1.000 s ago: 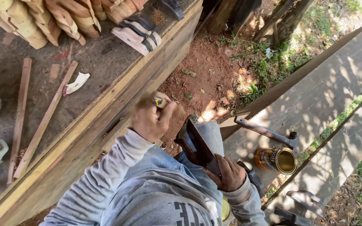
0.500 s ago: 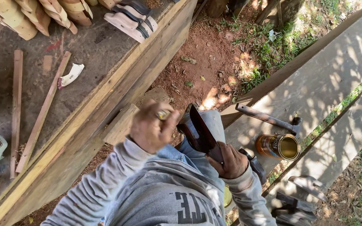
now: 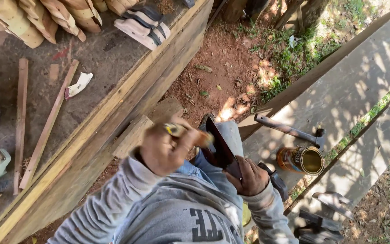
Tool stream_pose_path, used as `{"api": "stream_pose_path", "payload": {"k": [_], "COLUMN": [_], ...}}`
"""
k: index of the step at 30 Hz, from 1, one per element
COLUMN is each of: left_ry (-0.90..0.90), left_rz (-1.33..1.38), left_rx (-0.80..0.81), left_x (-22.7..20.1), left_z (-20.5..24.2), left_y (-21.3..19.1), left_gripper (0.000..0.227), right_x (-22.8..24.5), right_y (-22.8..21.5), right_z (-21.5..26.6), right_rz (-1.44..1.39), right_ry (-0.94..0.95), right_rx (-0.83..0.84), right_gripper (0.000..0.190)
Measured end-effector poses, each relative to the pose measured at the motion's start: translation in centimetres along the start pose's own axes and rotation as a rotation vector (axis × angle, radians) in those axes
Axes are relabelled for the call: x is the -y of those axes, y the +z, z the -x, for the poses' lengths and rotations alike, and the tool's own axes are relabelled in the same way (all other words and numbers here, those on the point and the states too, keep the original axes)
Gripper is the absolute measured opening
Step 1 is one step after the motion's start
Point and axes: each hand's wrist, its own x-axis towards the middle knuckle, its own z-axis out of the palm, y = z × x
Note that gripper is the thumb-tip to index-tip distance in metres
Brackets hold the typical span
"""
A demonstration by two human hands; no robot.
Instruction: Applying a wood stain or varnish to carved wooden furniture components using a paintbrush.
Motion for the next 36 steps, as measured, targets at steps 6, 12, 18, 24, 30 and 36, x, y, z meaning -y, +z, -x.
{"api": "stream_pose_path", "payload": {"k": [6,12,18,24,30,36], "left_ry": [-0.041,-0.249,-0.475,-0.615,-0.519,-0.442], "left_rz": [-0.002,-0.086,0.227,0.435,0.13,0.101], "left_rx": [0.016,-0.197,-0.263,-0.119,-0.02,0.141], "left_x": [3.0,-0.4,0.0,2.3,1.5,3.7], "left_z": [1.0,-0.3,0.6,0.7,-1.1,-1.2], "left_y": [0.1,-3.9,-4.6,-4.1,-5.4,-4.1], "left_gripper": [0.02,0.007,0.011,0.012,0.011,0.026], "right_x": [0.1,-3.7,-5.3,-6.2,-4.7,-4.1], "right_y": [0.3,2.2,2.3,1.6,-0.1,-0.8], "right_z": [0.8,4.0,4.4,3.1,-0.2,-2.7], "right_rz": [-0.039,0.027,0.078,0.056,0.047,0.001], "right_ry": [0.066,-0.055,-0.194,-0.341,-0.495,-0.607], "right_rx": [0.002,-0.113,-0.199,-0.213,-0.161,-0.128], "right_gripper": [0.056,0.067,0.07,0.066,0.051,0.042]}}
